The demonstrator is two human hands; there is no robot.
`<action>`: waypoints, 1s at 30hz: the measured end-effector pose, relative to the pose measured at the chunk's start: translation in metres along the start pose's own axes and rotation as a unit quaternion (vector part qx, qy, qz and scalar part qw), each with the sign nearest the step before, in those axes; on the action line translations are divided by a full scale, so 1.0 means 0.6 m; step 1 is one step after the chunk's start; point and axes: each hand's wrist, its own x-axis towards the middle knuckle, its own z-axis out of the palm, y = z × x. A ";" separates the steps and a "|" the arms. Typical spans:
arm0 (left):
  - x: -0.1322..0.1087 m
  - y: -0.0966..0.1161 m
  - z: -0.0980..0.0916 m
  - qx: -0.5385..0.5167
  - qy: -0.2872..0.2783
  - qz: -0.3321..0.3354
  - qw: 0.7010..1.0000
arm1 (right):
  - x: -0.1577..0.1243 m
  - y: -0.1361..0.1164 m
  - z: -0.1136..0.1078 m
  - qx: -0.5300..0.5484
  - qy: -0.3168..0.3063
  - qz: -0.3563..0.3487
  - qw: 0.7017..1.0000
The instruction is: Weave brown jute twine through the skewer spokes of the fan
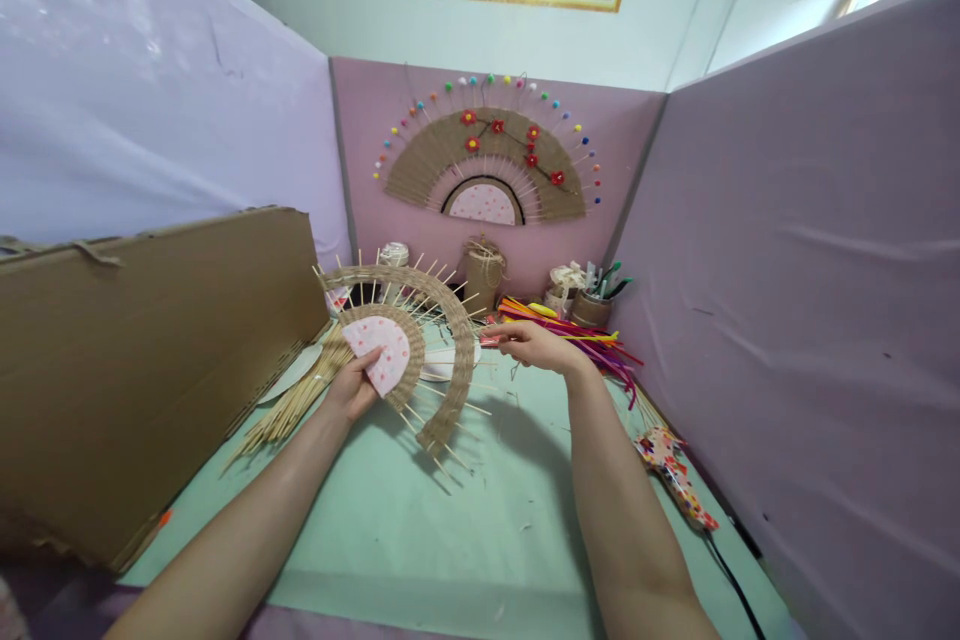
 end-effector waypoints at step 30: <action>-0.011 0.009 0.010 -0.041 0.009 0.035 0.999 | 0.008 0.007 0.015 0.122 -0.035 -0.042 0.991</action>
